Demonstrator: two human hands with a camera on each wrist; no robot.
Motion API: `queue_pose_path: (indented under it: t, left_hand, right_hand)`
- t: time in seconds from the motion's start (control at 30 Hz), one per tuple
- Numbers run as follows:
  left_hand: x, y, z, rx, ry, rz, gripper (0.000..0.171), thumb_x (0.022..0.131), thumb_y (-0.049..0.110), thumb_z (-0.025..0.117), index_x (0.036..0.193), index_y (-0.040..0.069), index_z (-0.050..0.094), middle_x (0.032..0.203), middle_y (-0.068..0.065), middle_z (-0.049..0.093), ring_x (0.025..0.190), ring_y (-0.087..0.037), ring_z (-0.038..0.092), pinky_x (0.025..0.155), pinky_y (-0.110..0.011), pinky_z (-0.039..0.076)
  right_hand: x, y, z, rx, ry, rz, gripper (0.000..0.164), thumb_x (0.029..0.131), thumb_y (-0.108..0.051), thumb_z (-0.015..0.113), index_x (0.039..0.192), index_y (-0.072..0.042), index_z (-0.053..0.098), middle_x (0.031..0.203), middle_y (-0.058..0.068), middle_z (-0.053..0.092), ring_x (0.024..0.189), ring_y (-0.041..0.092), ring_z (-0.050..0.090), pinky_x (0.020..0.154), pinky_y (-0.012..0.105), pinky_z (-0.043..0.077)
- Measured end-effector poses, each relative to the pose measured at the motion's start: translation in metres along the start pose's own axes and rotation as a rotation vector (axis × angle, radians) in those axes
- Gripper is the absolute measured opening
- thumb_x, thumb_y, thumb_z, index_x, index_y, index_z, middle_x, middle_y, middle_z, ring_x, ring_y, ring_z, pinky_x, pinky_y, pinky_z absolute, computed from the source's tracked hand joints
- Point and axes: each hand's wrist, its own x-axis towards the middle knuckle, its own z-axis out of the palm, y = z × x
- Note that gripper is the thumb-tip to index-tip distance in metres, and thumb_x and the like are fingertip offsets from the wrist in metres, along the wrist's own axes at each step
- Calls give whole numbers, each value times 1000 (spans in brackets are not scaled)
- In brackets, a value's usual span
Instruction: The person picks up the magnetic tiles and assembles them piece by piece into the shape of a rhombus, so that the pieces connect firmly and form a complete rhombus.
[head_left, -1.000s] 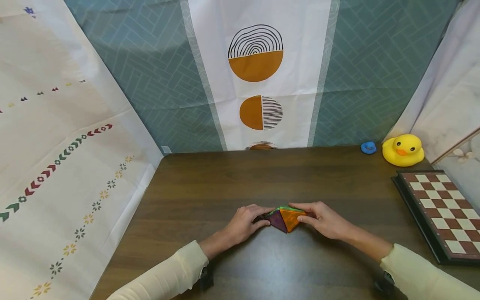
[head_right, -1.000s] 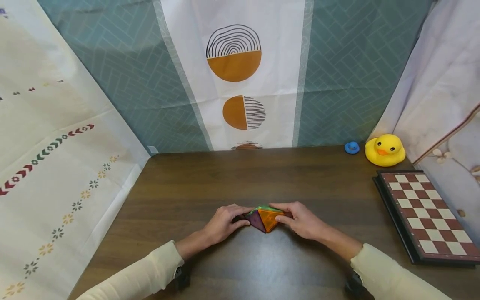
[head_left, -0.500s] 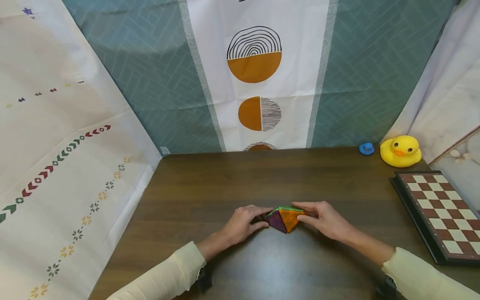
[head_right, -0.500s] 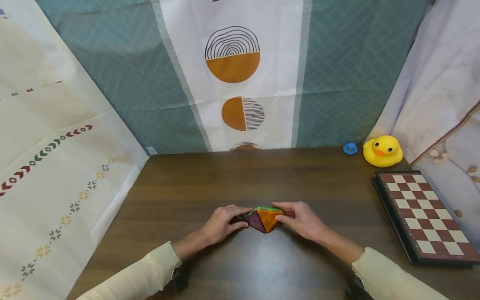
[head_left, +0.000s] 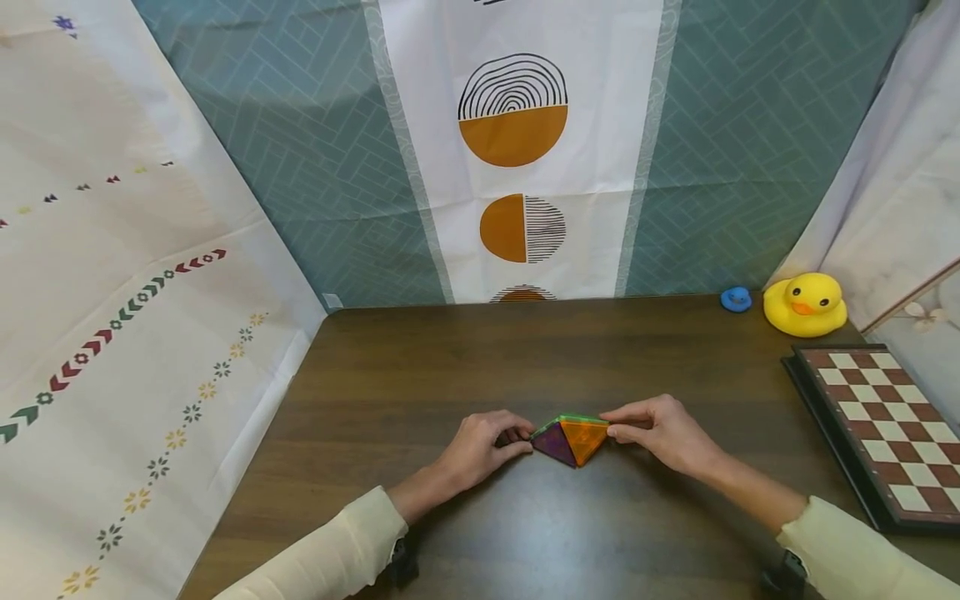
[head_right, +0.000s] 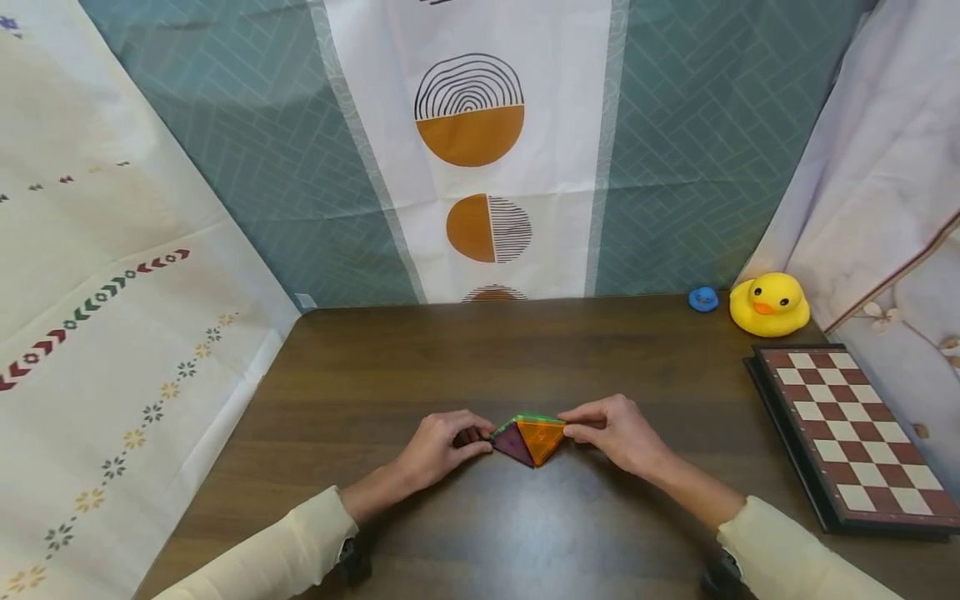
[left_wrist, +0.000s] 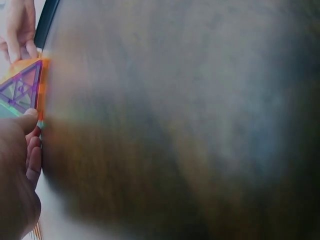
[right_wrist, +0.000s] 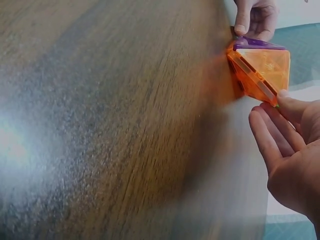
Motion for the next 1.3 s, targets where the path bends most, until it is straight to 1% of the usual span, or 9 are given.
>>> queue_pose_path:
  t: [0.17, 0.33, 0.47, 0.53, 0.63, 0.77, 0.87, 1.0, 1.3]
  left_hand:
    - [2, 2, 4, -1, 13, -7, 17, 96, 19, 82, 113, 17, 79, 101, 6, 75, 83, 0, 67, 75, -14, 55]
    - [2, 0, 4, 3, 37, 18, 17, 96, 20, 81, 113, 18, 80, 102, 6, 76, 82, 0, 67, 74, -14, 55]
    - [0, 0, 5, 6, 46, 29, 18, 96, 20, 81, 113, 17, 80, 102, 6, 76, 82, 1, 67, 74, -14, 55]
    - [0, 0, 6, 4, 44, 28, 18, 96, 20, 81, 114, 17, 80, 102, 6, 76, 83, 1, 67, 74, -14, 55]
    - [1, 1, 5, 7, 29, 26, 18, 97, 19, 81, 114, 17, 79, 103, 5, 75, 85, 0, 68, 75, -15, 55]
    - [2, 1, 2, 24, 6, 20, 20, 97, 19, 81, 116, 17, 78, 105, 4, 74, 87, -4, 68, 77, -15, 56]
    - [1, 0, 1, 19, 0, 12, 22, 95, 19, 83, 116, 17, 78, 105, 4, 74, 88, -6, 68, 78, -16, 56]
    - [-1, -1, 1, -8, -8, -3, 21, 95, 19, 83, 116, 17, 78, 105, 5, 74, 88, -5, 68, 78, -16, 56]
    - [-1, -2, 5, -22, 13, -24, 17, 95, 18, 82, 112, 18, 79, 103, 6, 75, 85, -1, 67, 75, -15, 55]
  right_hand:
    - [0, 0, 1, -33, 58, 8, 26, 97, -14, 79, 121, -4, 81, 119, 16, 77, 96, 19, 76, 79, 33, 64]
    - [1, -2, 2, -53, 101, 3, 20, 95, -13, 81, 114, -7, 84, 114, 13, 79, 95, 19, 75, 76, 32, 63]
    - [0, -2, 4, -58, 114, -9, 17, 94, -12, 82, 110, -7, 85, 110, 11, 80, 94, 19, 76, 75, 30, 63]
    - [-1, -2, 3, -65, 110, -19, 17, 94, -12, 82, 110, -7, 85, 110, 10, 80, 96, 19, 76, 76, 28, 63]
    - [-1, -2, 2, -80, 92, -29, 22, 95, -11, 80, 116, -5, 83, 115, 12, 79, 101, 23, 76, 79, 28, 63]
    - [0, -2, 0, -106, 61, -25, 27, 98, -11, 78, 123, -3, 80, 120, 15, 77, 106, 27, 75, 82, 30, 63]
    - [0, -2, 0, -100, 54, 2, 26, 99, -12, 77, 123, -3, 80, 119, 16, 77, 100, 25, 76, 81, 31, 63]
    - [-1, -2, 1, -79, 69, 34, 22, 98, -12, 77, 118, -3, 81, 115, 16, 78, 89, 22, 77, 80, 32, 64]
    - [0, -1, 5, -77, 129, 26, 16, 95, -10, 80, 109, -4, 84, 108, 15, 79, 83, 20, 78, 77, 30, 64]
